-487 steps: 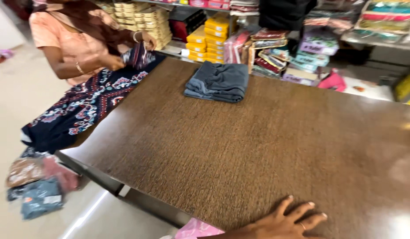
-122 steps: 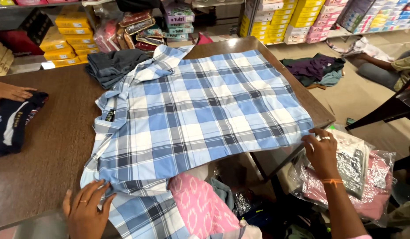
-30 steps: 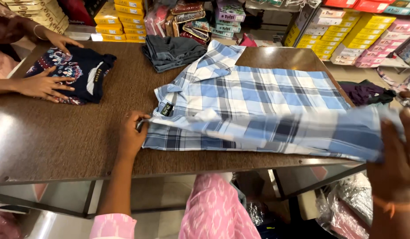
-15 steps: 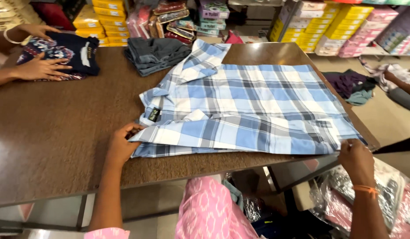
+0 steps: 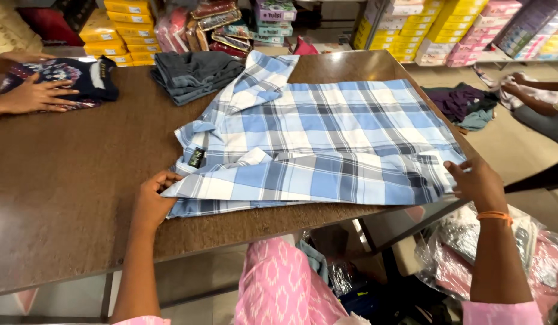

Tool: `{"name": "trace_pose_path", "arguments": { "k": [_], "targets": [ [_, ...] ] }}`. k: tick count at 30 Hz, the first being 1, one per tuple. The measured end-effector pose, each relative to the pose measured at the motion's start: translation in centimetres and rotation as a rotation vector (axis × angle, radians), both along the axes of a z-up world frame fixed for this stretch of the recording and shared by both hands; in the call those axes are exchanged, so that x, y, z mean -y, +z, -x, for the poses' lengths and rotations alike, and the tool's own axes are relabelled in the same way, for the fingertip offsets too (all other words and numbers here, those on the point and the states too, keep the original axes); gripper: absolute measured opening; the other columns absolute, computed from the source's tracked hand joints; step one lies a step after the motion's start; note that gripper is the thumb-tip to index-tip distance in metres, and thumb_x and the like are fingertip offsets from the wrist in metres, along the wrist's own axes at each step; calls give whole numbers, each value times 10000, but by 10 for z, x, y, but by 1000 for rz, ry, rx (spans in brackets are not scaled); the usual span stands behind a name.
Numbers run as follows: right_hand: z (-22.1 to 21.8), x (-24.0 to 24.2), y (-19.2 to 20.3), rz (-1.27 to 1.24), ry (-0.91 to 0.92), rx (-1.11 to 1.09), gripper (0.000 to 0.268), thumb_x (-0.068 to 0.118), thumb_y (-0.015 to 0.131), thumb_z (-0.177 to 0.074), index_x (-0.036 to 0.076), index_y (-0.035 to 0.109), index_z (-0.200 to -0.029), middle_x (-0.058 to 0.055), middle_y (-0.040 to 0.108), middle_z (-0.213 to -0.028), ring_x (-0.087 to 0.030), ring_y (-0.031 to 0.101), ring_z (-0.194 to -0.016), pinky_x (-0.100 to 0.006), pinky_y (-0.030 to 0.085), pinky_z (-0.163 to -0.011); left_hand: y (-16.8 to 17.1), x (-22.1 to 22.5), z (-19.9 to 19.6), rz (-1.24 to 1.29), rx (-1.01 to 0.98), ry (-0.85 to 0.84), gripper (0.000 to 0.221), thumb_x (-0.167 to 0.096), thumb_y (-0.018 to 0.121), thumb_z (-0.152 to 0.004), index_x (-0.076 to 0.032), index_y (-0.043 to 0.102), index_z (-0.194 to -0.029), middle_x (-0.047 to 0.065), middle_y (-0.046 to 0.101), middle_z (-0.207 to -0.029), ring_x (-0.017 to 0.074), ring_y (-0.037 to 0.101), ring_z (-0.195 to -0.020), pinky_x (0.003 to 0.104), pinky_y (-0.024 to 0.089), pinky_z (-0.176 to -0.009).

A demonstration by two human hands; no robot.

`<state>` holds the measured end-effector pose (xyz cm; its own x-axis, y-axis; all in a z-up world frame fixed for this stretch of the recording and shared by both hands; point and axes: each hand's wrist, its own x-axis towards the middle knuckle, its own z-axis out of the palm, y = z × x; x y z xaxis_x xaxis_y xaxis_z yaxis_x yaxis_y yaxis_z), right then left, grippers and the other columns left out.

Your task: The person places a plaid shirt on a table and smooths it flat with both hands. They fold the sleeves and sides inward, fold the shirt into a compact rectangle, then wrap the folded shirt in a clear plastic bag and press the bag around it.

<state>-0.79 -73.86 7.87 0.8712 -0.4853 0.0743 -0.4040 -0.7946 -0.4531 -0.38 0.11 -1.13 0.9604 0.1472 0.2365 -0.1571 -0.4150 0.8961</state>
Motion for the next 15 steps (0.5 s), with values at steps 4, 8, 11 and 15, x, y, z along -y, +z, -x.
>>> {"name": "trace_pose_path", "arguments": {
  "k": [4, 8, 11, 15],
  "targets": [
    [-35, 53, -76, 424, 108, -59, 650, 565, 762, -895, -44, 751, -1120, -240, 740, -1024, -391, 719, -986, -463, 553, -904, -13, -5, -9, 11, 31, 16, 275, 4, 769, -778, -50, 743, -1047, 11, 667, -739, 78, 582, -693, 280, 471, -611],
    [-60, 77, -104, 404, 186, 33, 672, 496, 794, -829, -41, 723, -1228, -294, 719, -1190, -450, 692, -1097, -503, 542, -951, -8, -5, -7, 35, 4, -25, 266, 0, 764, -785, -51, 725, -1043, 0, 656, -752, 76, 583, -695, 277, 479, -614],
    [-55, 58, -63, 426, 144, 262, 573, 397, 798, -901, -57, 702, -1237, -322, 695, -1145, -486, 664, -1091, -537, 520, -940, -6, -2, -4, 30, -14, -43, 266, -6, 765, -795, -65, 726, -1052, 3, 659, -760, 85, 584, -699, 279, 480, -620],
    [-43, 43, -10, 525, 86, 524, 322, 224, 676, -996, -59, 623, -1138, -286, 684, -1101, -461, 647, -1044, -530, 504, -930, 19, 9, 8, -180, 10, -11, 294, -25, 783, -772, -112, 739, -1049, 52, 686, -779, 175, 643, -710, 327, 497, -636]
  ]
}}
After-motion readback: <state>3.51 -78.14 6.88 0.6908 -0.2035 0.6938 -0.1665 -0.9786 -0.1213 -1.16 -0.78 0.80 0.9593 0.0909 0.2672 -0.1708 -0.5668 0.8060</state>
